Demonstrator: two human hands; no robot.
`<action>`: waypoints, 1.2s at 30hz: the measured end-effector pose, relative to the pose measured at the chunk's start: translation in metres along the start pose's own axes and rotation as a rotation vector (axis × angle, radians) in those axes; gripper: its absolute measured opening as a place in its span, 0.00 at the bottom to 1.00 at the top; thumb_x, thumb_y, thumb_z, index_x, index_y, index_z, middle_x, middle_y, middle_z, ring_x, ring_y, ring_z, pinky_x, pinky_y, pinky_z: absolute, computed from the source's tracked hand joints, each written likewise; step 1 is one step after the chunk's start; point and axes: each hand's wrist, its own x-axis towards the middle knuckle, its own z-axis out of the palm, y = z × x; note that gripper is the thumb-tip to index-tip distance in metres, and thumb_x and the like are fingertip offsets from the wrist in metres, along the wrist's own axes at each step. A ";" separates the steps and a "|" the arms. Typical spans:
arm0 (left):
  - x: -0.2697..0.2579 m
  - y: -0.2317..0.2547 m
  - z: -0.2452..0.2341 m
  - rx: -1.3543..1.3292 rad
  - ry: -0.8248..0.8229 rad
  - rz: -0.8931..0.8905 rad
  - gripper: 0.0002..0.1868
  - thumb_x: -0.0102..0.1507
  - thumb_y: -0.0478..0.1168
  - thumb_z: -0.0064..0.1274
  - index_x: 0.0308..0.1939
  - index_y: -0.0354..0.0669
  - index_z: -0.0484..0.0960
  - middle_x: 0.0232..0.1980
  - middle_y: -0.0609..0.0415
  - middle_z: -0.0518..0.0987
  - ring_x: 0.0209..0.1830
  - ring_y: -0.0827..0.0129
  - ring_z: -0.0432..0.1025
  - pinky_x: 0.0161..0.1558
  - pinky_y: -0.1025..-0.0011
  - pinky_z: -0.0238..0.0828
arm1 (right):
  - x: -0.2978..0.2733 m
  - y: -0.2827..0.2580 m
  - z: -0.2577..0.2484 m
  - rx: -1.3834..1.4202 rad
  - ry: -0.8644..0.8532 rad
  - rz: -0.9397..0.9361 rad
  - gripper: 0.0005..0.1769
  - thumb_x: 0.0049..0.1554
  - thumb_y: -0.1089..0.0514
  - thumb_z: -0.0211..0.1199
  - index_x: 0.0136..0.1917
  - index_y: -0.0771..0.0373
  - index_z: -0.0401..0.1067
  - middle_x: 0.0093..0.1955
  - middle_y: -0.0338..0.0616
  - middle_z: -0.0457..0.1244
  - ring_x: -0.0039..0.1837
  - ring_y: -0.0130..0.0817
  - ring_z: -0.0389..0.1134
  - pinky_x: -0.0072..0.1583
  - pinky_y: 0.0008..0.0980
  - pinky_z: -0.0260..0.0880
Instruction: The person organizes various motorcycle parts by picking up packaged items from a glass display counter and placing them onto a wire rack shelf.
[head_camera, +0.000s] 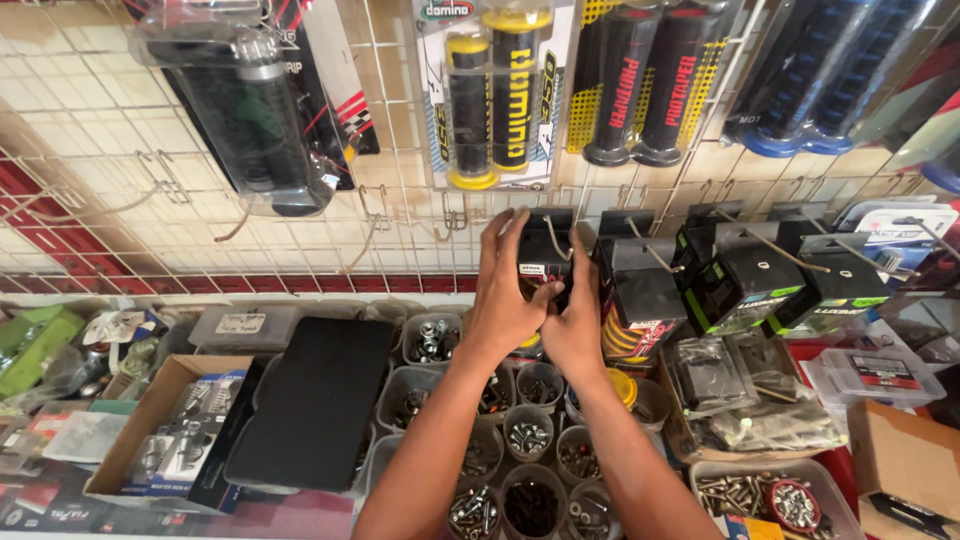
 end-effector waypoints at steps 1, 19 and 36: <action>0.000 0.001 -0.002 0.031 -0.029 -0.005 0.51 0.51 0.31 0.70 0.75 0.43 0.60 0.76 0.40 0.58 0.76 0.42 0.58 0.71 0.54 0.63 | -0.002 0.001 0.001 -0.008 -0.004 0.017 0.44 0.55 0.71 0.55 0.83 0.63 0.48 0.75 0.60 0.55 0.77 0.53 0.56 0.75 0.42 0.55; -0.001 -0.001 0.000 0.634 -0.131 0.170 0.45 0.55 0.37 0.64 0.75 0.40 0.62 0.80 0.42 0.55 0.76 0.46 0.56 0.65 0.44 0.57 | -0.010 -0.007 -0.002 -0.282 0.008 -0.169 0.41 0.58 0.69 0.59 0.81 0.66 0.48 0.81 0.67 0.49 0.77 0.68 0.56 0.67 0.49 0.67; -0.024 0.004 -0.001 0.614 -0.135 0.159 0.45 0.61 0.38 0.59 0.78 0.33 0.54 0.83 0.39 0.49 0.81 0.43 0.50 0.70 0.44 0.53 | -0.030 -0.022 -0.020 -0.305 -0.084 -0.161 0.51 0.53 0.70 0.58 0.84 0.66 0.37 0.79 0.78 0.44 0.73 0.77 0.53 0.64 0.54 0.67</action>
